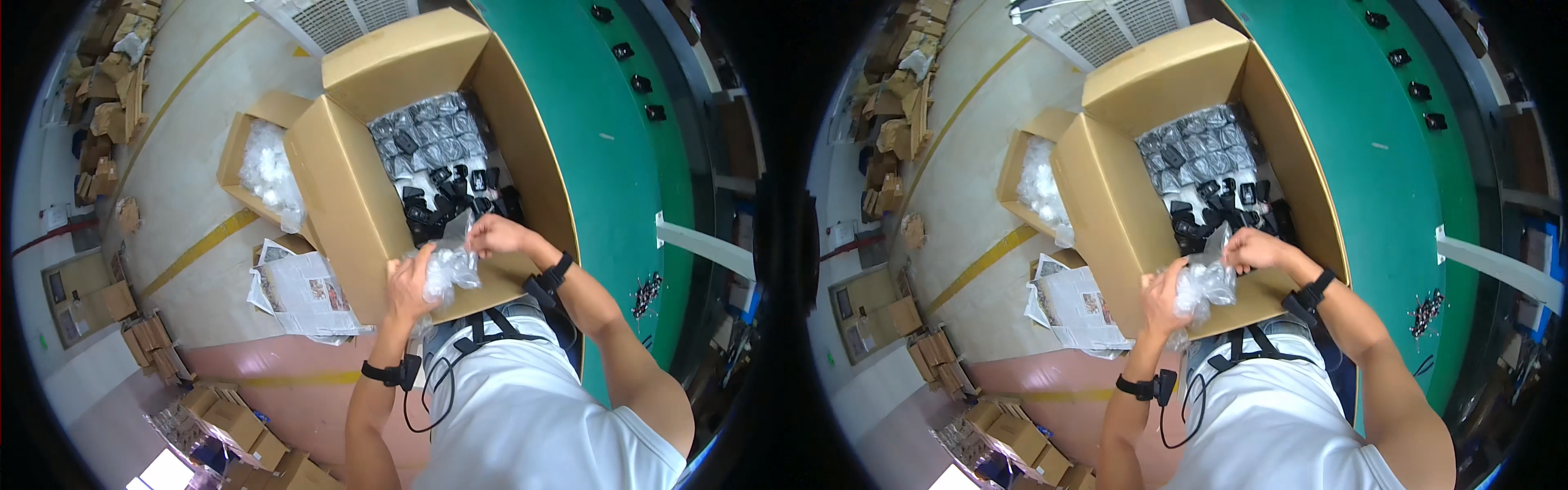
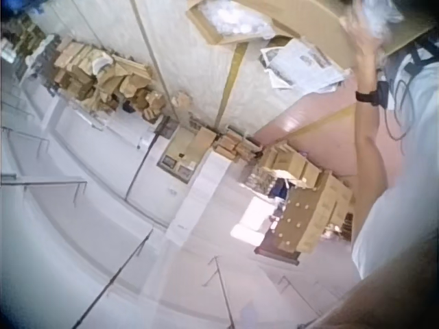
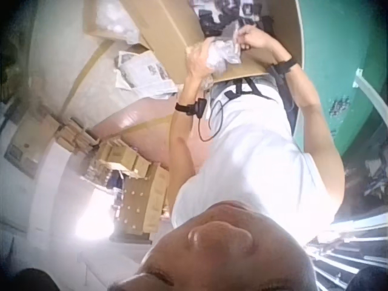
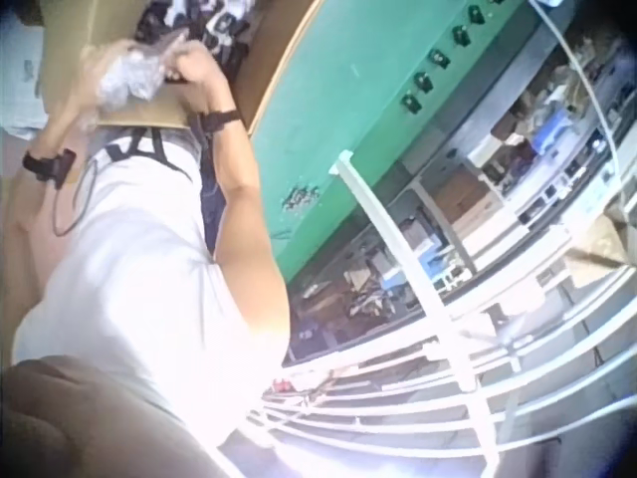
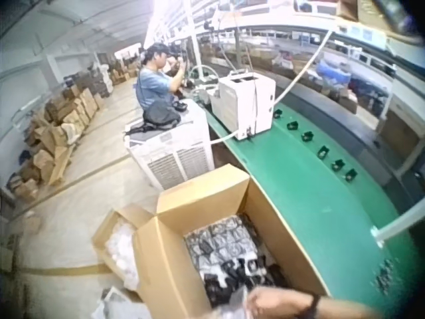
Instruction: The person unpacks a cardboard box filled with small black electronic devices wrapped in bubble wrap. They remove the items one by one, unwrap them, and place them into the box, continuing this process for the duration of the clip.
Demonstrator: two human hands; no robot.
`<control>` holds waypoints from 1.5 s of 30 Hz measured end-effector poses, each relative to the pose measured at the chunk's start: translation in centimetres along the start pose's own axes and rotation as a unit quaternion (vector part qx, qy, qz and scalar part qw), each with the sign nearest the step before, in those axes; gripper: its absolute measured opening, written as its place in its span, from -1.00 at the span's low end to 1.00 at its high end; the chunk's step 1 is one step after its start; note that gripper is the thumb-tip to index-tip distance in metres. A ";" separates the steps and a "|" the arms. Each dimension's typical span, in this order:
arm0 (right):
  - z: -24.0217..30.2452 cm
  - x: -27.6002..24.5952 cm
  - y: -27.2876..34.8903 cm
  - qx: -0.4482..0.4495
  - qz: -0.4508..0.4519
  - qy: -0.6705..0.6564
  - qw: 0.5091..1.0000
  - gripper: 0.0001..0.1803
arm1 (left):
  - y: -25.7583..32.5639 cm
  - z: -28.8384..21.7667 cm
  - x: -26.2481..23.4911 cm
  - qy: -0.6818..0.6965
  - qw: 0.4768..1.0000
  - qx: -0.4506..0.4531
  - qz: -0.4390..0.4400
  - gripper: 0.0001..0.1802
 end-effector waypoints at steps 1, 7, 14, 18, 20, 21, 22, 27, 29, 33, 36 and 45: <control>2.1 0.7 0.9 -0.011 0.014 0.076 0.997 -0.80 | 0.1 -0.3 -0.1 0.059 0.997 -0.016 0.045 -0.36; 8.5 3.7 3.0 -0.112 0.134 0.072 0.982 -0.82 | 0.0 -0.7 2.3 0.289 0.944 0.014 0.159 -0.40; 14.3 3.5 6.0 -0.425 -0.154 0.350 0.820 -0.21 | -1.5 1.2 2.1 0.494 0.815 -0.296 0.063 -0.74; 16.0 9.2 5.8 -0.346 -0.027 0.602 0.719 0.02 | -1.6 2.3 5.5 0.503 0.812 -0.295 0.025 -0.69; 14.6 8.2 4.9 -0.336 -0.080 0.540 0.767 -0.03 | -2.5 2.1 6.6 0.619 0.686 -0.371 0.094 -0.70; 14.3 7.9 4.3 -0.337 -0.102 0.503 0.789 -0.04 | -2.5 1.6 6.0 0.639 0.661 -0.377 0.111 -0.71; 14.1 7.7 4.2 -0.343 -0.098 0.460 0.813 -0.06 | -2.8 1.1 5.4 0.658 0.636 -0.382 0.127 -0.72; 12.7 6.1 3.5 -0.376 -0.145 0.321 0.857 -0.17 | -3.7 -2.9 3.5 0.661 0.673 -0.325 0.070 -0.75; 13.1 6.6 3.2 -0.388 -0.226 0.299 0.842 -0.44 | -4.0 -3.9 3.3 0.644 0.677 -0.356 0.015 -0.73; 11.6 6.6 0.9 -0.310 -0.418 0.043 0.853 -0.89 | -4.7 -7.4 3.0 0.698 0.637 -0.321 -0.064 -0.68; 11.9 6.4 -0.2 -0.313 -0.412 0.007 0.856 -0.91 | -4.9 -8.4 2.0 0.682 0.655 -0.292 -0.142 -0.57; 10.8 2.1 -2.1 -0.277 -0.171 -0.589 0.740 -0.84 | -4.4 -10.1 -2.2 0.251 0.931 0.021 -0.264 -0.24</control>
Point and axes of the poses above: each hand's wrist, its own y-axis away from the middle knuckle, its own x-axis out of the palm, z = x × y, the point moved 2 cm from there along -y, towards the middle knuckle, and after that the axes turned 9 degrees about -x, right-handed, at the moved point
